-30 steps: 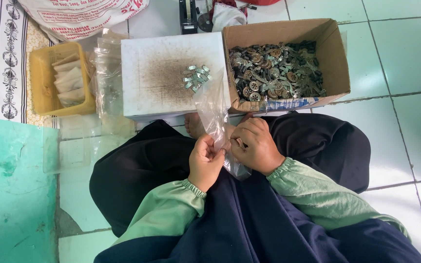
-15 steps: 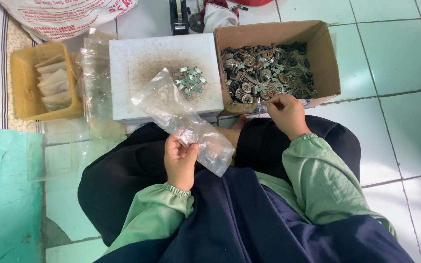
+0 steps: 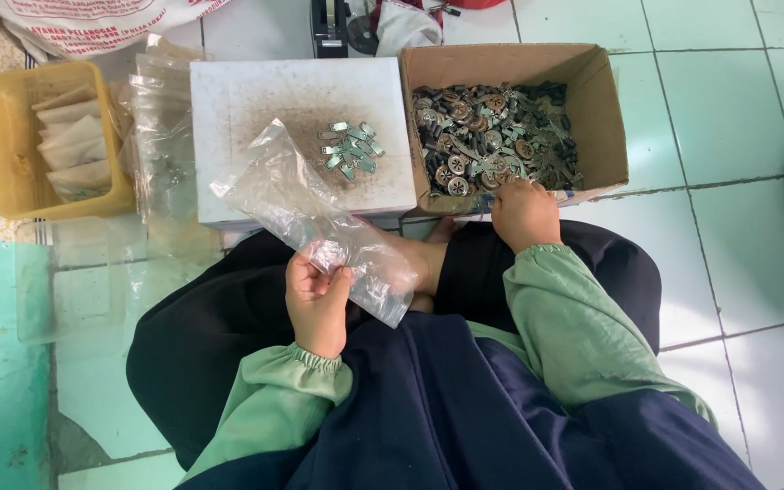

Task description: The person picks up metal lapel pins from a box, places them on a white pad one at a time, and then puts several pins into a small plastic bag.

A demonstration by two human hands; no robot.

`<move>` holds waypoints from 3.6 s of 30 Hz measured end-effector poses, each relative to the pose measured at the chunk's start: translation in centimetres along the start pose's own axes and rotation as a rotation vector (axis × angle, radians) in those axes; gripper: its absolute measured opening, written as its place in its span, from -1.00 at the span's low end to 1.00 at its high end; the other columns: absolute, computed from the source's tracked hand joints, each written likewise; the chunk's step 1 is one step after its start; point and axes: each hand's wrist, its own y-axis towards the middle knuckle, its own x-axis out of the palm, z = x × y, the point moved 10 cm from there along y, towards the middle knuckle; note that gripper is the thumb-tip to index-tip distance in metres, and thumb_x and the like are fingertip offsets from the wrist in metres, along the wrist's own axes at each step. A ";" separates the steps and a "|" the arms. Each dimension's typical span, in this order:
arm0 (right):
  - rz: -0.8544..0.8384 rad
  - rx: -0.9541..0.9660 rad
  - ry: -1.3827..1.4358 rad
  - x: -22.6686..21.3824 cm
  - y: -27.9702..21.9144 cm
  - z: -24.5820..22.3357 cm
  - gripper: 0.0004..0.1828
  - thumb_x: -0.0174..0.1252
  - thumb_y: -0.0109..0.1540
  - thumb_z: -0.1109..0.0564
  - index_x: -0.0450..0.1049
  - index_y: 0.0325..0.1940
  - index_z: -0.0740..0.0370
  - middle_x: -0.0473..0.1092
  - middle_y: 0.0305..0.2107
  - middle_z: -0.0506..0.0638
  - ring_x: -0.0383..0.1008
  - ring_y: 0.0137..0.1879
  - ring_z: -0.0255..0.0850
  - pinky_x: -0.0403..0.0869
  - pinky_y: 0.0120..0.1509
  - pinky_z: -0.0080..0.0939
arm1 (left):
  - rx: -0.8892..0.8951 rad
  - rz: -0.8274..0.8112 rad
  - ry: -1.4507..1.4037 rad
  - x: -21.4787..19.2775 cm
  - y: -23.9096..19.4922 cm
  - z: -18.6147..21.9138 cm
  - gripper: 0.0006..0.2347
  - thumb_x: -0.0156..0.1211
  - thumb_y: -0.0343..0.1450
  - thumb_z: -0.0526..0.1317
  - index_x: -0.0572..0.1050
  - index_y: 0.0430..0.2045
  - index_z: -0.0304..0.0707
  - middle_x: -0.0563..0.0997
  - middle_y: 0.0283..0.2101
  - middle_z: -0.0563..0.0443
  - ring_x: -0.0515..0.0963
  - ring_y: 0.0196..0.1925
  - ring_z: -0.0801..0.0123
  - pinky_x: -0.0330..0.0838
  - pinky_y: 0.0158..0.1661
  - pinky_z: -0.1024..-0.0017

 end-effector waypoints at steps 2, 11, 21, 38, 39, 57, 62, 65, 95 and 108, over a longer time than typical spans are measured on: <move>-0.002 -0.011 0.052 1.4 0.2 0.7 -0.71 0.03 0.33 0.01 0.64 -0.18 0.14 0.52 -0.29 0.10 0.57 0.02 0.12 0.55 0.06 0.13 | 0.006 -0.020 -0.026 0.0 0.2 -0.3 -0.58 0.29 0.34 -0.53 0.35 0.07 -0.31 0.43 -0.23 0.01 0.56 -0.25 0.51 0.62 -0.18 0.44; -0.039 0.046 0.081 1.4 -0.4 0.9 -0.78 0.11 0.28 -0.02 0.54 -0.17 0.14 0.50 -0.16 0.15 0.53 0.10 0.19 0.57 0.06 0.19 | 0.036 -0.106 -0.138 0.5 0.0 0.2 -0.56 0.25 0.33 -0.58 0.36 0.09 -0.28 0.49 -0.23 -0.03 0.60 -0.29 0.45 0.59 -0.25 0.46; -0.266 0.053 1.407 -0.9 -6.6 -10.3 -0.61 0.08 0.38 0.00 0.54 0.19 0.26 0.54 -0.17 0.24 0.52 -0.11 -0.10 0.62 -0.02 -0.09 | 0.093 -0.205 -0.250 1.8 0.1 0.4 -0.54 0.24 0.36 -0.57 0.32 0.13 -0.25 0.50 -0.21 -0.01 0.59 -0.31 0.48 0.60 -0.24 0.48; -0.368 -0.118 1.591 -4.3 -9.2 -14.3 -0.95 0.33 0.16 0.41 0.60 -0.30 0.43 0.43 -0.57 0.04 0.45 -0.41 -0.26 0.51 -0.33 -0.23 | -0.077 0.000 -0.379 -2.6 5.2 1.2 -0.80 0.20 0.51 -0.28 0.36 -0.04 -0.15 0.50 -0.27 -0.01 0.65 -0.29 0.32 0.69 -0.14 0.35; -0.350 -0.041 1.624 -5.4 -9.2 -14.3 -0.95 0.34 0.14 0.41 0.59 -0.32 0.44 0.41 -0.62 0.02 0.39 -0.44 -0.27 0.44 -0.36 -0.27 | -0.062 0.031 -0.382 -3.4 5.5 1.0 -0.92 0.22 0.53 -0.25 0.42 -0.26 -0.12 0.48 -0.46 0.01 0.61 -0.42 0.40 0.66 -0.15 0.37; -0.584 -0.318 1.671 -5.5 -6.7 -21.0 -0.88 0.31 0.26 0.23 0.50 -0.33 0.29 0.50 -0.48 -0.03 0.40 -0.41 -0.38 0.40 -0.32 -0.44 | 0.514 -0.486 0.694 6.5 -4.2 13.8 -0.66 0.50 0.21 -0.34 0.33 -0.41 -0.22 0.40 -0.39 0.06 0.38 -0.49 0.41 0.38 -0.43 0.48; -0.657 -0.256 1.739 -5.0 -5.8 -21.7 -0.80 0.37 0.21 0.24 0.46 -0.41 0.23 0.41 -0.50 -0.10 0.28 -0.45 -0.42 0.30 -0.37 -0.46 | 0.425 -0.432 0.668 5.3 -2.2 13.7 -0.82 0.33 0.24 -0.43 0.45 -0.40 -0.29 0.52 -0.48 0.05 0.45 -0.58 0.43 0.42 -0.50 0.52; -0.595 -0.353 1.606 -6.3 -5.0 -22.0 -0.74 0.39 0.14 0.34 0.40 -0.40 0.17 0.38 -0.48 -0.18 0.28 -0.39 -0.44 0.31 -0.28 -0.47 | 0.451 -0.404 0.665 4.9 -1.4 15.3 -0.85 0.27 0.25 -0.48 0.49 -0.40 -0.30 0.54 -0.47 0.07 0.45 -0.57 0.45 0.40 -0.49 0.54; -0.024 -0.102 0.777 -0.1 8.0 -18.1 -0.85 0.24 0.13 0.18 0.64 -0.24 0.22 0.51 -0.35 0.02 0.46 -0.27 -0.14 0.47 -0.16 -0.19 | 0.668 -0.436 0.841 5.3 -0.1 18.7 -0.73 0.16 0.25 -0.55 0.56 -0.20 -0.38 0.55 0.01 -0.13 0.63 -0.15 0.18 0.54 -0.14 0.40; 0.583 -0.908 0.605 -31.0 -6.7 -25.9 -0.93 0.25 0.16 0.40 0.55 -0.28 0.39 0.46 -0.43 0.12 0.50 -0.31 -0.03 0.57 -0.23 -0.09 | 0.740 -0.436 0.817 8.3 1.2 21.2 -0.75 -0.02 0.42 -0.52 0.55 -0.10 -0.40 0.55 0.01 -0.23 0.68 -0.05 -0.11 0.68 -0.17 0.13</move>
